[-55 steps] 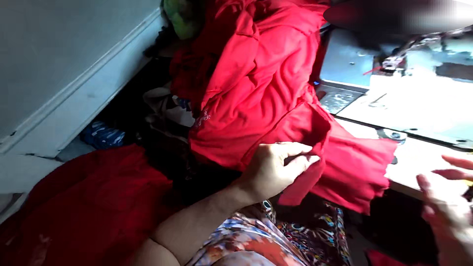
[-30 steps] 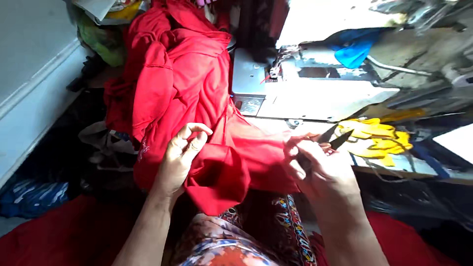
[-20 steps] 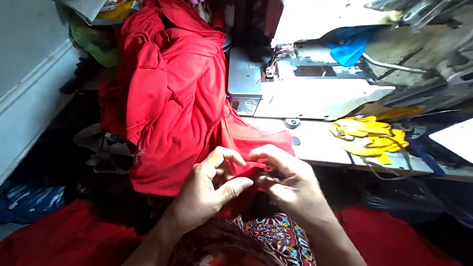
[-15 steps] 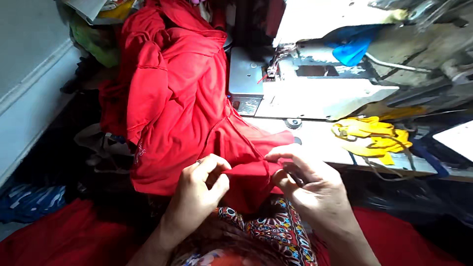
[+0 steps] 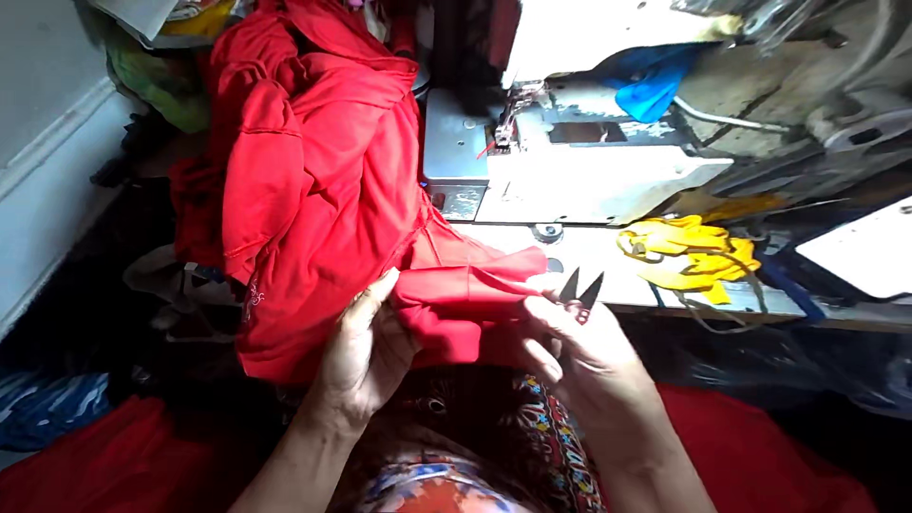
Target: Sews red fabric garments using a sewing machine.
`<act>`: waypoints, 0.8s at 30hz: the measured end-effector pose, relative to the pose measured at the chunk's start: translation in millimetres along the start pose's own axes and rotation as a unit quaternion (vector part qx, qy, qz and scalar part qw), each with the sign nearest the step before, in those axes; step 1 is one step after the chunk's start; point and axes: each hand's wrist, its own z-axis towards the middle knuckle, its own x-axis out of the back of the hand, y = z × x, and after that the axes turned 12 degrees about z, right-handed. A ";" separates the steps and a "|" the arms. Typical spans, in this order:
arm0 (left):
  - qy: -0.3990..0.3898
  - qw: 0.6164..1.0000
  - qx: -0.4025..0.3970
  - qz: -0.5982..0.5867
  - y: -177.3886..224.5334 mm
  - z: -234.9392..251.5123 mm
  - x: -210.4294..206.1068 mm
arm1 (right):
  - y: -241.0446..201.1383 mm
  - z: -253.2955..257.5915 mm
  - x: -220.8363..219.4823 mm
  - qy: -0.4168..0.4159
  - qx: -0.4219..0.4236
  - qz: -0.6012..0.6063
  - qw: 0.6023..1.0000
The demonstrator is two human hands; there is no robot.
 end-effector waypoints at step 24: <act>0.044 0.531 -0.421 0.734 76.1 -0.1 -1.4 | -27.6 11.0 -27.9 -0.084 0.426 -0.409 0.803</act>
